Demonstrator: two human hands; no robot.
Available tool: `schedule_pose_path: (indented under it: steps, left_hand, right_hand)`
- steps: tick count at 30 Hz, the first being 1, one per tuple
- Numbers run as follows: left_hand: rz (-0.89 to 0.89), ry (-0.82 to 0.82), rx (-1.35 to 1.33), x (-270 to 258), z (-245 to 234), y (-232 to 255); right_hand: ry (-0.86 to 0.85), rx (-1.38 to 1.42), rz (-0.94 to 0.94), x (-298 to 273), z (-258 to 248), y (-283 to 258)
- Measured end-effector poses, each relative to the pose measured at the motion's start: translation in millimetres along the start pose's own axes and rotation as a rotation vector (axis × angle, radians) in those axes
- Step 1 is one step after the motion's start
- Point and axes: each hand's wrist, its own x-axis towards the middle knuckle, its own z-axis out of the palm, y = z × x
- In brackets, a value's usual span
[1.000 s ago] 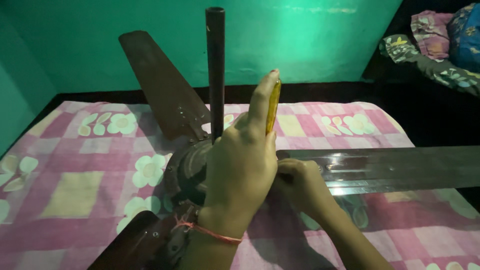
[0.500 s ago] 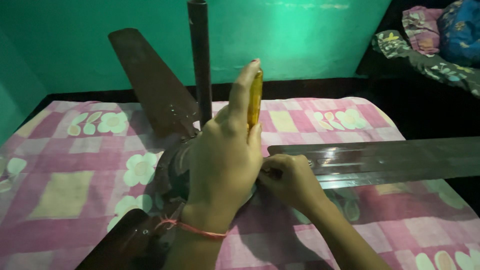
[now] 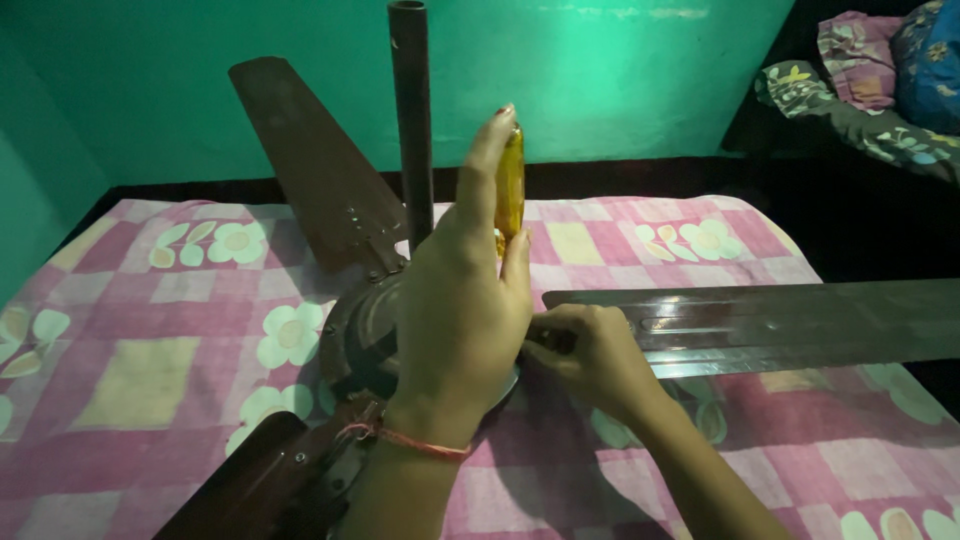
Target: The person attaches a fan blade to the ceiling fan motor housing using a screwdriver. They align the blade, insert a screw, and tighten it to secure the blade in place.
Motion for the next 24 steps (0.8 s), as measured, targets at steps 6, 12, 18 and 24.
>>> schedule_pose_path:
  steps: [6,12,18,24]
  left_hand:
    - [0.305,0.199,-0.049,0.2,1.3,-2.5]
    - [0.223,0.136,-0.056,-0.1,4.4,-4.6]
    - [0.253,0.108,-0.104,0.3,8.1,-4.7]
    - [0.284,0.101,-0.179,-1.0,9.6,-3.8]
  right_hand:
    - [-0.015,0.047,0.019,0.7,1.8,2.6]
    - [-0.035,0.024,0.051,0.6,1.1,1.7]
    - [-0.034,0.075,0.019,0.1,0.9,1.5]
    - [-0.021,-0.015,0.018,1.2,1.0,3.6]
